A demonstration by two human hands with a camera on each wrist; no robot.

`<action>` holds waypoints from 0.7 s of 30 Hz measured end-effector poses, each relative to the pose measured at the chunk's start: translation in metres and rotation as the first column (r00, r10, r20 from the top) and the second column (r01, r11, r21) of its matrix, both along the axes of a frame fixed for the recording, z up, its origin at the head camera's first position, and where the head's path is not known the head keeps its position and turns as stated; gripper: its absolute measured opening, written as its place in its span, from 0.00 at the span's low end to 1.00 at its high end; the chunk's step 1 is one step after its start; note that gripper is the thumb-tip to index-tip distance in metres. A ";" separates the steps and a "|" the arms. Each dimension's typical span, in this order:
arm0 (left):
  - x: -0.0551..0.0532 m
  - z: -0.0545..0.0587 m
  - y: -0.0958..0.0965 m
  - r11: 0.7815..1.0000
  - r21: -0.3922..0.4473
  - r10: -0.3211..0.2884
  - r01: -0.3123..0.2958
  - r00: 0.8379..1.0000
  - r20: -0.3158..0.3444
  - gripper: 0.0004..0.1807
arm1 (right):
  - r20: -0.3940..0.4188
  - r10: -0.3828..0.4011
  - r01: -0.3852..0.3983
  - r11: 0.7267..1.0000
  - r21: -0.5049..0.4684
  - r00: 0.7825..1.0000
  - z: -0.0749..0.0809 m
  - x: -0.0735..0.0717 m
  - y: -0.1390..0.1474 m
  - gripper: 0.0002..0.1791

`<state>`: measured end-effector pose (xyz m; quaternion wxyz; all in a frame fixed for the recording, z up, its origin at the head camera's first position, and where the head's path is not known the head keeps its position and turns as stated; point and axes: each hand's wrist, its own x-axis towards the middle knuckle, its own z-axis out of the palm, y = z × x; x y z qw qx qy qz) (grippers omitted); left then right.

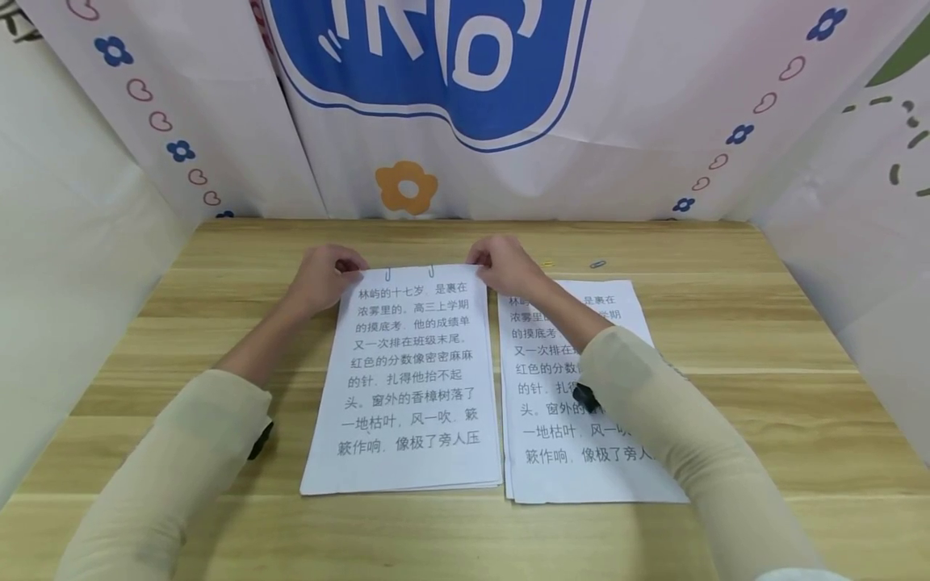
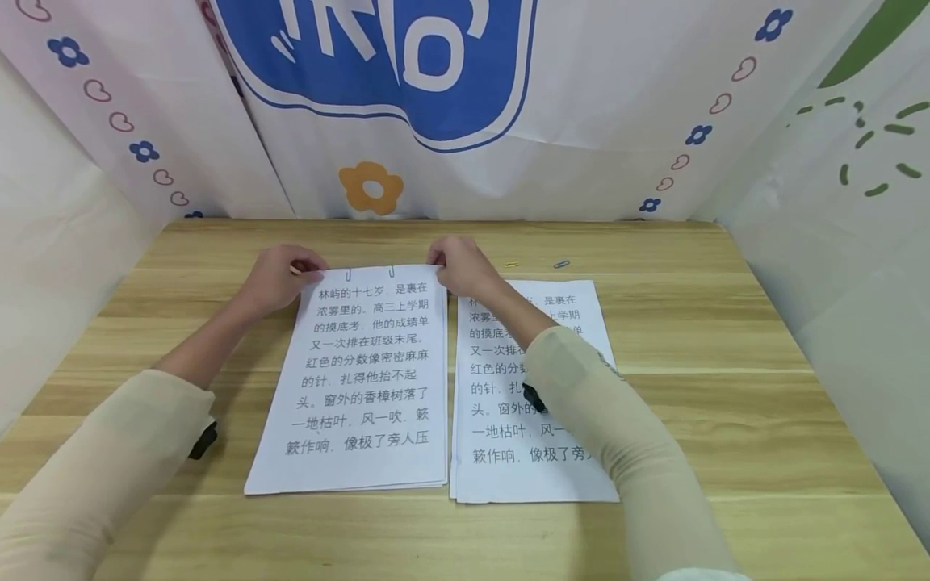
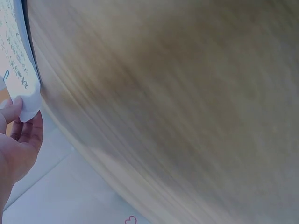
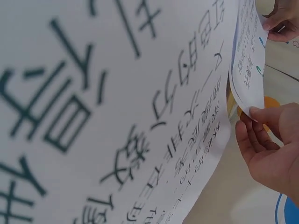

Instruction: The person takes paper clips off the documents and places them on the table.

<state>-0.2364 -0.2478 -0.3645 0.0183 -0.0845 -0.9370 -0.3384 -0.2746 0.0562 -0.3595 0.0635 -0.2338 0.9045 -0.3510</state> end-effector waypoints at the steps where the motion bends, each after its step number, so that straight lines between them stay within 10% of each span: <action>1: 0.000 0.000 0.000 1.000 -0.001 0.001 -0.001 1.000 -0.001 0.10 | 0.002 0.001 -0.001 1.000 -0.015 1.000 0.000 0.000 0.000 0.13; 21: -0.007 0.005 0.035 0.998 -0.005 -0.061 0.061 0.987 -0.149 0.10 | 0.027 -0.021 0.024 0.990 -0.136 0.999 0.004 0.006 0.006 0.09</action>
